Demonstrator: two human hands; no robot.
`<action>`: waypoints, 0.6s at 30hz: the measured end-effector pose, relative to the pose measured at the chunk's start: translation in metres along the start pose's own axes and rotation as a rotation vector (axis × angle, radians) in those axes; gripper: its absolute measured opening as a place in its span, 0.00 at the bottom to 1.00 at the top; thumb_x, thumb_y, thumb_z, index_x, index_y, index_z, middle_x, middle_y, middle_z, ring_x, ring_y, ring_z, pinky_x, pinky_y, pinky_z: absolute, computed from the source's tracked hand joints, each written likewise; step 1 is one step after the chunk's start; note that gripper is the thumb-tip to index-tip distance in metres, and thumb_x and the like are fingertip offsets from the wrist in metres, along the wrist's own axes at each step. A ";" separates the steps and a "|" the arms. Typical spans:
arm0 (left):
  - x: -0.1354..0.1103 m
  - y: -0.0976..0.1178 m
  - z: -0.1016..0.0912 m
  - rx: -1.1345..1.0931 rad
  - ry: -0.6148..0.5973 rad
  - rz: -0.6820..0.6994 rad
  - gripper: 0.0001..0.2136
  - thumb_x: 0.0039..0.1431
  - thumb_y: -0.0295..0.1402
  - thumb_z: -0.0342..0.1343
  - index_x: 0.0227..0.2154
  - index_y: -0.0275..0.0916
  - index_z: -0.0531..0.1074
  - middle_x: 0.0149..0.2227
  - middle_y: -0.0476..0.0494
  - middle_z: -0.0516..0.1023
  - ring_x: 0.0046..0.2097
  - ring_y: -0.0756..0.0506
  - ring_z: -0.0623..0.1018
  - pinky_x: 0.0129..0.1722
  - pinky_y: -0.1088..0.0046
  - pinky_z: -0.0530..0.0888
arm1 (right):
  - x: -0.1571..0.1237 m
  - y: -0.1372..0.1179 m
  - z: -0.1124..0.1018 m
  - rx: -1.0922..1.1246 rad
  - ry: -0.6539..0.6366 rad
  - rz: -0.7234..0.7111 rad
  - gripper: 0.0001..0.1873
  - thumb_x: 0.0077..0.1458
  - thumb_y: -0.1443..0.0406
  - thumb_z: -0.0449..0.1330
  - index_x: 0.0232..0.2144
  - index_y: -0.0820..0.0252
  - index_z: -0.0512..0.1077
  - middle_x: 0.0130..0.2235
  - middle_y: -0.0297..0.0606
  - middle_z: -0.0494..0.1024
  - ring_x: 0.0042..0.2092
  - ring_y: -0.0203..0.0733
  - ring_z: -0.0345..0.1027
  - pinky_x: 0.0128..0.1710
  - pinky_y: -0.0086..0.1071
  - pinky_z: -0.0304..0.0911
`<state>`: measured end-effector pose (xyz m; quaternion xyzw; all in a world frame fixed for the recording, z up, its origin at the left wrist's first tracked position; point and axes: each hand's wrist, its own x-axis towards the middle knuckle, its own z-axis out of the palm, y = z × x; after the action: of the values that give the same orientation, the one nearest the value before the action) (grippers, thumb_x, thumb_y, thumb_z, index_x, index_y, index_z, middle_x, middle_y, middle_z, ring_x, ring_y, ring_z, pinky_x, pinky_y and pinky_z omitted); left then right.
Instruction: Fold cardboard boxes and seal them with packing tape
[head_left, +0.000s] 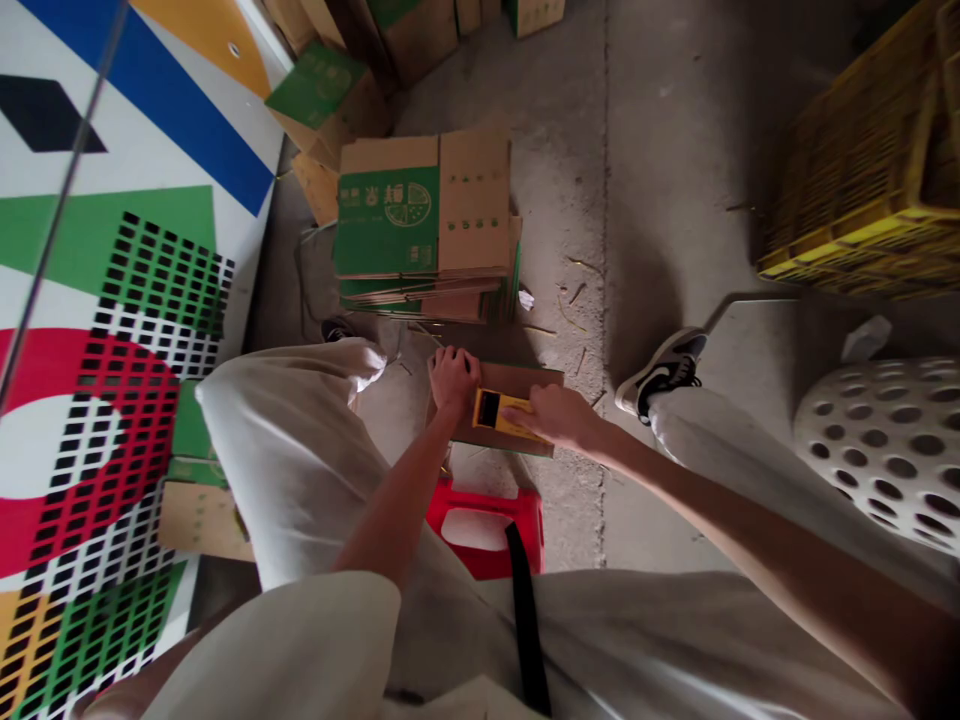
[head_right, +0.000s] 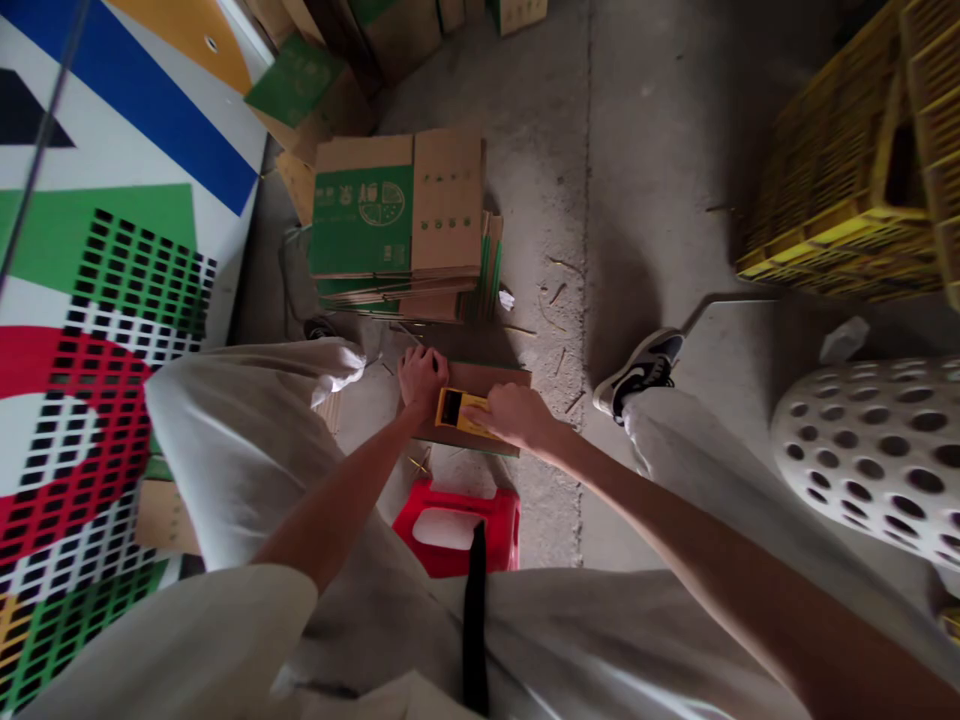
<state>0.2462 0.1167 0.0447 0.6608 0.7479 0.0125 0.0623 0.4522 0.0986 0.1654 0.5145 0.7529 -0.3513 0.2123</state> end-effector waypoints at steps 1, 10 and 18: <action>-0.001 0.000 0.000 -0.005 0.017 0.001 0.19 0.76 0.33 0.44 0.41 0.38 0.82 0.48 0.34 0.83 0.54 0.34 0.76 0.57 0.55 0.69 | -0.003 0.005 0.000 -0.011 0.000 0.007 0.48 0.71 0.33 0.43 0.52 0.71 0.80 0.48 0.64 0.85 0.53 0.61 0.82 0.46 0.39 0.71; -0.002 0.001 0.001 -0.023 0.034 0.009 0.21 0.77 0.34 0.42 0.42 0.37 0.82 0.48 0.32 0.83 0.55 0.33 0.76 0.57 0.53 0.68 | -0.036 0.086 0.011 -0.128 -0.030 0.015 0.32 0.76 0.43 0.48 0.48 0.65 0.76 0.39 0.56 0.84 0.42 0.52 0.81 0.36 0.35 0.61; -0.002 -0.001 0.007 -0.032 0.042 0.005 0.21 0.77 0.35 0.42 0.41 0.37 0.82 0.48 0.31 0.82 0.55 0.32 0.76 0.57 0.52 0.68 | -0.061 0.163 0.039 0.114 -0.024 0.080 0.21 0.72 0.48 0.54 0.42 0.59 0.72 0.33 0.44 0.80 0.35 0.47 0.76 0.34 0.33 0.59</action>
<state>0.2463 0.1138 0.0382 0.6612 0.7470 0.0386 0.0573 0.6247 0.0674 0.1306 0.5513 0.7078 -0.3908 0.2058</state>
